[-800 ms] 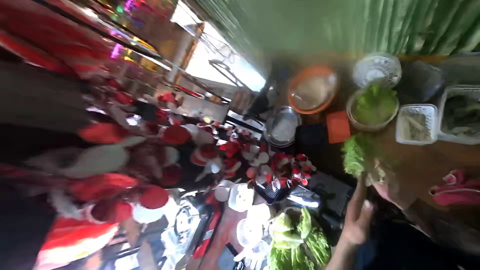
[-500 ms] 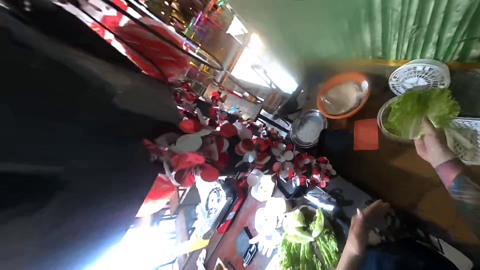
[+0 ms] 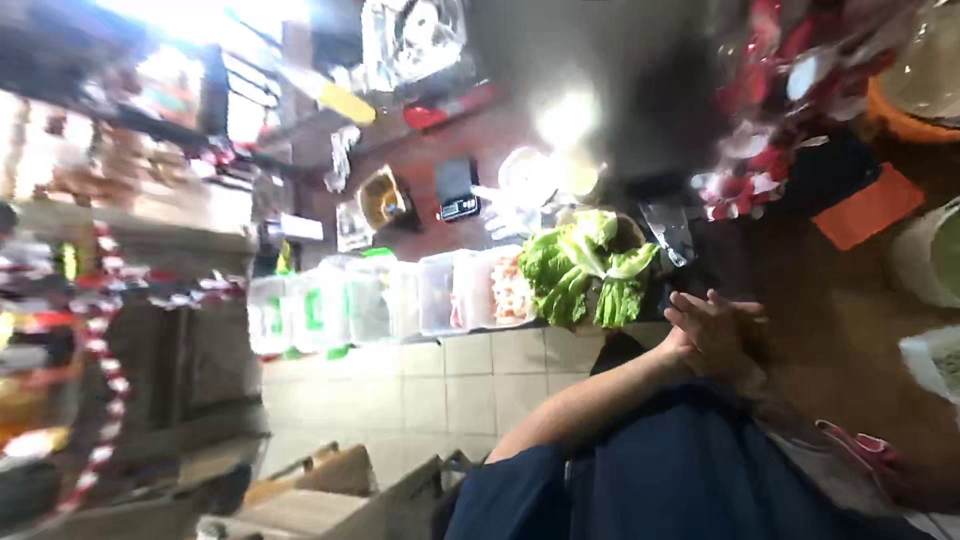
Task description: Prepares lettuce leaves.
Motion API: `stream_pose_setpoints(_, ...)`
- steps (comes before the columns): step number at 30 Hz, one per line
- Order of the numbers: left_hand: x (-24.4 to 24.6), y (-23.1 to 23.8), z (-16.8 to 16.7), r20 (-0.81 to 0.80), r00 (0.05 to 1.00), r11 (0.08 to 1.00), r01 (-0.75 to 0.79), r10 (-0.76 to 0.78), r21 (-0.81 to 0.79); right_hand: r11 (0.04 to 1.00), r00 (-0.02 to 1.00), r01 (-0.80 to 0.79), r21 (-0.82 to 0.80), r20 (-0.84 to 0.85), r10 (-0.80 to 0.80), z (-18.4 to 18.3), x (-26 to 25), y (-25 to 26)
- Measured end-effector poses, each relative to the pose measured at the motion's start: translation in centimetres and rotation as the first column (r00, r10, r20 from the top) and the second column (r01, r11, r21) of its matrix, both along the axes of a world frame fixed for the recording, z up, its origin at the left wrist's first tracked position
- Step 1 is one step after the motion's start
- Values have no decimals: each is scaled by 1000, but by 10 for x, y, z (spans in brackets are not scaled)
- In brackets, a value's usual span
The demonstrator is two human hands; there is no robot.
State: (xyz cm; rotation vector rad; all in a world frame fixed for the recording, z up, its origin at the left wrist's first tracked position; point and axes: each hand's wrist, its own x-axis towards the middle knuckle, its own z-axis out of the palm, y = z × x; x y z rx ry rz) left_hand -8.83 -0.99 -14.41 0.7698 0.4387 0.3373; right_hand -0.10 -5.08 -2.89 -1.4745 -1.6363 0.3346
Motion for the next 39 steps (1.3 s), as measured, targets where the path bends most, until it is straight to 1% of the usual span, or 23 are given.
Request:
stream_pose_setpoints(1, -14, 4, 48, -124, 984, 978, -145, 127, -152, 998, 997, -55, 9, 52, 54, -3, 0, 5)
stream_pose_setpoints(2, -29, 13, 85, -228, 964, 943, -198, 138, -266, 996, 991, -84, 37, 110, 79, -22, -3, 8)
stream_pose_setpoints(3, -42, 19, 103, -239, 961, 914, -217, 138, -343, 993, 984, -92, 71, 160, 79, -50, -7, 12)
stream_pose_setpoints(4, -53, 25, 107, -192, 972, 905, -202, 137, -374, 992, 979, -99, 78, 185, 83, -69, -9, 19)
stream_pose_setpoints(6, -73, 31, 94, -69, 985, 915, -170, 156, -365, 995, 984, -101, 17, 149, 97, -80, -6, 38)
stream_pose_setpoints(7, -84, 34, 93, -54, 985, 921, -172, 163, -349, 994, 990, -94, -50, 101, 98, -77, -3, 50)
stream_pose_setpoints(9, -107, 41, 95, -86, 984, 946, -176, 158, -271, 965, 998, -64, -253, -17, 61, -66, -2, 78)
stream_pose_setpoints(10, -118, 45, 95, -108, 982, 967, -172, 154, -189, 939, 997, -58, -338, -76, 34, -58, -6, 92)
stream_pose_setpoints(11, -131, 48, 91, -143, 977, 978, -175, 158, -110, 914, 995, -64, -400, -96, 27, -51, -11, 105)
stream_pose_setpoints(12, -142, 50, 86, -189, 967, 981, -185, 171, -54, 895, 996, -76, -439, -78, 46, -45, -17, 117)
stream_pose_setpoints(13, -153, 51, 78, -232, 955, 981, -195, 186, -20, 884, 995, -96, -458, -32, 92, -41, -24, 130)
stream_pose_setpoints(15, -172, 50, 64, -308, 928, 977, -212, 210, 29, 849, 971, -75, -523, 157, 183, -31, -40, 159)
stream_pose_setpoints(18, -196, 46, 52, -366, 903, 974, -201, 224, 101, 791, 871, 34, -611, 407, 276, -21, -71, 197)
stream_pose_setpoints(20, -209, 44, 50, -375, 896, 971, -208, 237, 117, 733, 809, 135, -667, 501, 307, -23, -87, 221)
stream_pose_setpoints(21, -214, 45, 50, -381, 894, 971, -208, 237, 116, 724, 794, 160, -671, 523, 309, -25, -92, 227)
stream_pose_setpoints(23, -224, 48, 52, -392, 891, 973, -201, 229, 113, 722, 797, 172, -670, 525, 298, -29, -95, 230)
stream_pose_setpoints(26, -239, 55, 50, -389, 897, 977, -186, 211, 100, 729, 878, 131, -672, 420, 230, -20, -87, 213)
stream_pose_setpoints(28, -249, 61, 50, -390, 900, 980, -167, 197, 109, 782, 917, 84, -618, 354, 182, -16, -71, 189)
stream_pose_setpoints(29, -254, 64, 49, -391, 900, 981, -159, 191, 114, 799, 921, 78, -597, 349, 171, -13, -61, 182)
stream_pose_setpoints(32, -270, 72, 48, -387, 905, 982, -142, 179, 121, 812, 907, 63, -580, 373, 196, -4, -35, 175)
stream_pose_setpoints(35, -287, 80, 45, -411, 902, 988, -89, 135, 129, 805, 866, 83, -587, 443, 233, -14, -9, 175)
stream_pose_setpoints(37, -297, 83, 41, -428, 897, 989, -65, 116, 133, 787, 829, 136, -602, 504, 243, -21, 1, 174)
stream_pose_setpoints(39, -307, 85, 37, -443, 890, 989, -53, 109, 136, 779, 793, 210, -591, 569, 217, -18, 0, 174)
